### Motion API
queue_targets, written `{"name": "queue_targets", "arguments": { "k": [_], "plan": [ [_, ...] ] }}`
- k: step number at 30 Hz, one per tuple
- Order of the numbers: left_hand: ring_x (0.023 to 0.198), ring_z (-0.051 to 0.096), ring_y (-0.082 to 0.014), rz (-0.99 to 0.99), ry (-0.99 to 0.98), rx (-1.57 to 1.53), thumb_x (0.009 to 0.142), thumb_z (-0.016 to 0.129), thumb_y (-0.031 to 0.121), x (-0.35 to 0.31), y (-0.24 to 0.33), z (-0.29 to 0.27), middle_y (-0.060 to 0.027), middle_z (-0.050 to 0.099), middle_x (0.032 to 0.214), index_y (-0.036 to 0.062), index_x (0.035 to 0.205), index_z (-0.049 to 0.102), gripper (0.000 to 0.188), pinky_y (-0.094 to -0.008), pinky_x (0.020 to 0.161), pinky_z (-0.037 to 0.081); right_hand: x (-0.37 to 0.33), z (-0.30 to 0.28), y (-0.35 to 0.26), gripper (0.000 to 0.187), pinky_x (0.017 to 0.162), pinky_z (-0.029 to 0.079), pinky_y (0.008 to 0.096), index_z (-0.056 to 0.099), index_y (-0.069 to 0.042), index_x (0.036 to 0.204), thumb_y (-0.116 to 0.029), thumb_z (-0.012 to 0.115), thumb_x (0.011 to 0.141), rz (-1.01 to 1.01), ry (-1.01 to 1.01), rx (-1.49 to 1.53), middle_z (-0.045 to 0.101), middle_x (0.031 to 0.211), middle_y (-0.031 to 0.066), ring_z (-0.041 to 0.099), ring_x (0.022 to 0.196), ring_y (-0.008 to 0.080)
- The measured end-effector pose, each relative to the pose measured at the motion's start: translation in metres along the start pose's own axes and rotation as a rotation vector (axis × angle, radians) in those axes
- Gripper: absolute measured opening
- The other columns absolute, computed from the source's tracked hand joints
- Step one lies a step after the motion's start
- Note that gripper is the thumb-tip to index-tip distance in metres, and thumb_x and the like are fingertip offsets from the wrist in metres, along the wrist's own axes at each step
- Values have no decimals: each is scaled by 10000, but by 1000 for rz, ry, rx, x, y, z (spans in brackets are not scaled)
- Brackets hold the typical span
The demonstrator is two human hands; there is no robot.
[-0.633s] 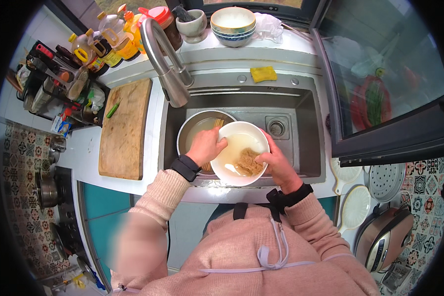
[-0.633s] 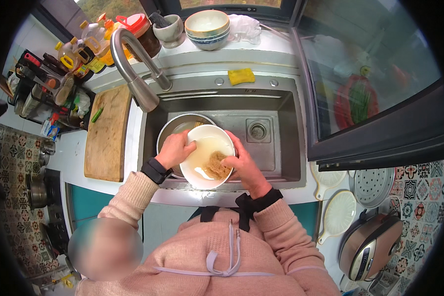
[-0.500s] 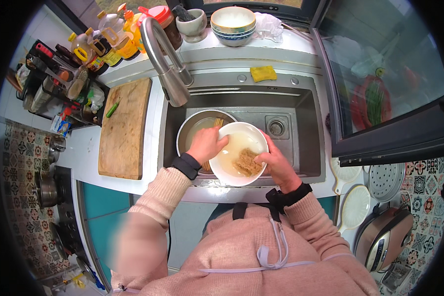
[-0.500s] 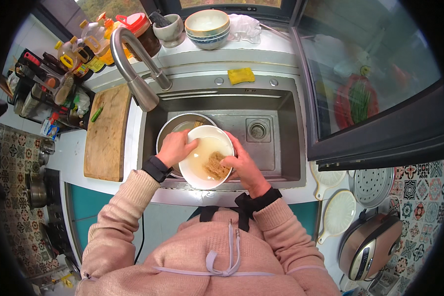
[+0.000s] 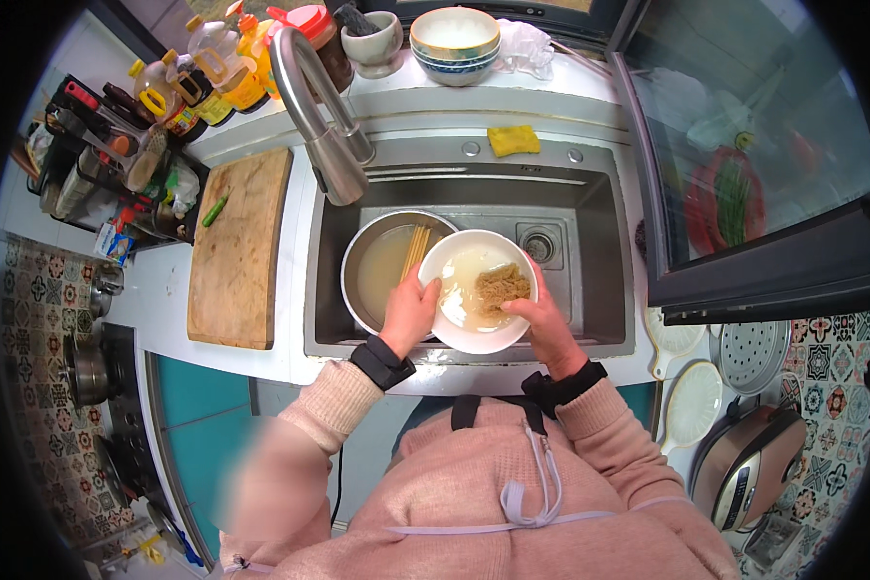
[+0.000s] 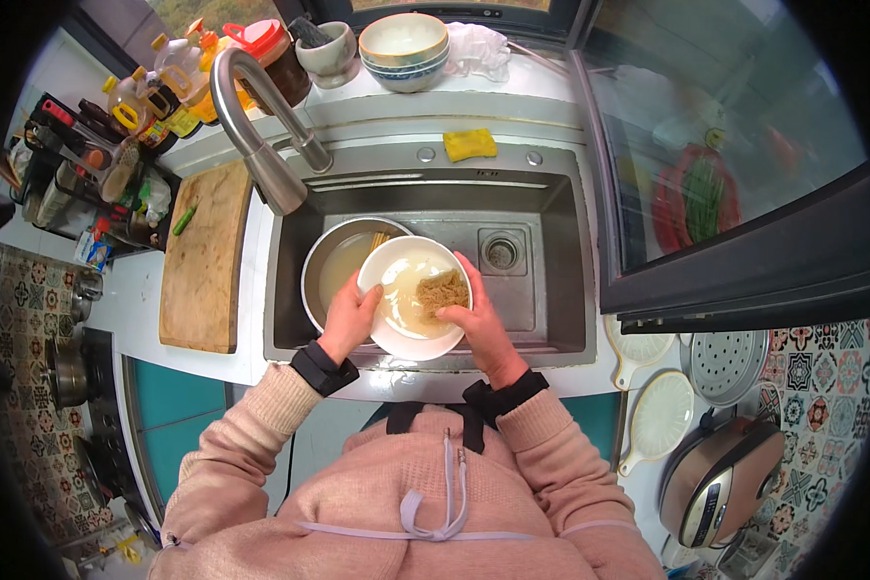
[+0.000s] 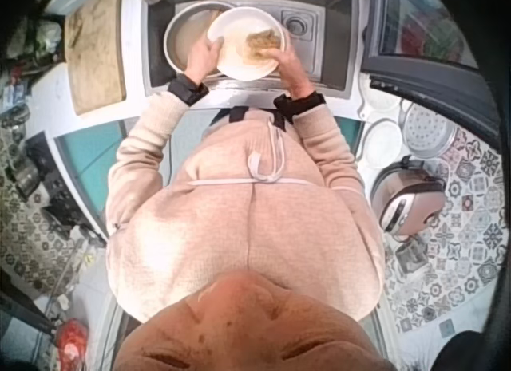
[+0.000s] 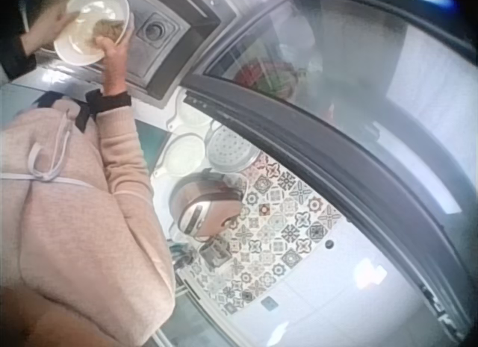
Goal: The person washes several bowls and chopsticks in a kitchen sink using a sponge and water. They scrub the interior and exterior of each bowl, rinse them, and place them aside. The person also washes chopsticks and sets them in the sink.
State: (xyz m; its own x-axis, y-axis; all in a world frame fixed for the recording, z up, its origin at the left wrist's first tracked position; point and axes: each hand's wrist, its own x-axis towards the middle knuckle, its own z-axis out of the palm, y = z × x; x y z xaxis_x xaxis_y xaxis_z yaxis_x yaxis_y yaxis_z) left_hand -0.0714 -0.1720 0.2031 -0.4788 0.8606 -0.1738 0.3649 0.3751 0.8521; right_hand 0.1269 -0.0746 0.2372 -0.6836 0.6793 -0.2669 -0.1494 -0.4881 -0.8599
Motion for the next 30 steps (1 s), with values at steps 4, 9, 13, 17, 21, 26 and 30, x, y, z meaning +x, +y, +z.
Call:
{"name": "queue_targets", "arguments": {
  "k": [4, 9, 13, 17, 21, 26, 30],
  "plan": [
    [866, 681, -343, 43, -11, 174, 867, 639, 174, 4, 7, -8, -214, 689, 947, -10, 1188, 564, 377, -401, 757, 531, 5, -1, 4, 789, 1041, 393, 315, 311, -86, 1485, -10, 556, 739, 15, 15, 1, 484, 1368, 83, 484, 1246, 196],
    [729, 649, -389, 225, -96, 417, 848, 679, 269, 34, 25, -29, -228, 663, 786, 24, 1039, 650, 312, -459, 654, 509, 9, 1, -7, 768, 936, 478, 299, 317, -88, 1481, -29, 555, 754, 119, -40, -9, 515, 1327, 87, 540, 1173, 196],
    [750, 652, -394, 123, -140, 356, 925, 597, 279, 39, 25, -27, -228, 666, 796, 7, 1029, 645, 295, -467, 669, 509, 6, 1, -19, 757, 948, 476, 308, 303, -97, 1486, -39, 559, 776, 181, -9, -10, 504, 1340, 94, 532, 1186, 202],
    [828, 648, -423, 52, 10, 135, 962, 539, 277, 10, 14, -3, -247, 668, 863, -16, 1028, 626, 313, -490, 719, 510, 1, 7, -10, 788, 1047, 402, 330, 292, -109, 1493, -14, 570, 762, -38, 53, -2, 454, 1396, 98, 468, 1269, 212],
    [920, 640, -426, 97, 70, 85, 921, 581, 200, -3, 13, 6, -246, 664, 989, -22, 1164, 541, 332, -485, 777, 505, -2, 4, 3, 817, 1084, 356, 336, 295, -105, 1492, 24, 558, 729, -139, 89, -32, 428, 1420, 96, 429, 1306, 219],
    [1084, 591, -326, 598, 309, 547, 795, 650, 99, 8, 26, -13, -164, 636, 1131, 36, 1226, 521, 455, -421, 943, 456, 5, -3, 1, 825, 1065, 372, 324, 297, -94, 1491, 40, 535, 712, -32, 80, 67, 446, 1403, 97, 447, 1284, 216],
    [1170, 530, -290, 706, -172, 730, 792, 581, 74, 4, 31, -12, -109, 585, 1229, 23, 1165, 604, 377, -389, 973, 437, 6, 2, -1, 829, 1050, 380, 313, 297, -81, 1489, 41, 525, 701, -5, 95, 51, 453, 1390, 98, 461, 1260, 209]
  ]
}}
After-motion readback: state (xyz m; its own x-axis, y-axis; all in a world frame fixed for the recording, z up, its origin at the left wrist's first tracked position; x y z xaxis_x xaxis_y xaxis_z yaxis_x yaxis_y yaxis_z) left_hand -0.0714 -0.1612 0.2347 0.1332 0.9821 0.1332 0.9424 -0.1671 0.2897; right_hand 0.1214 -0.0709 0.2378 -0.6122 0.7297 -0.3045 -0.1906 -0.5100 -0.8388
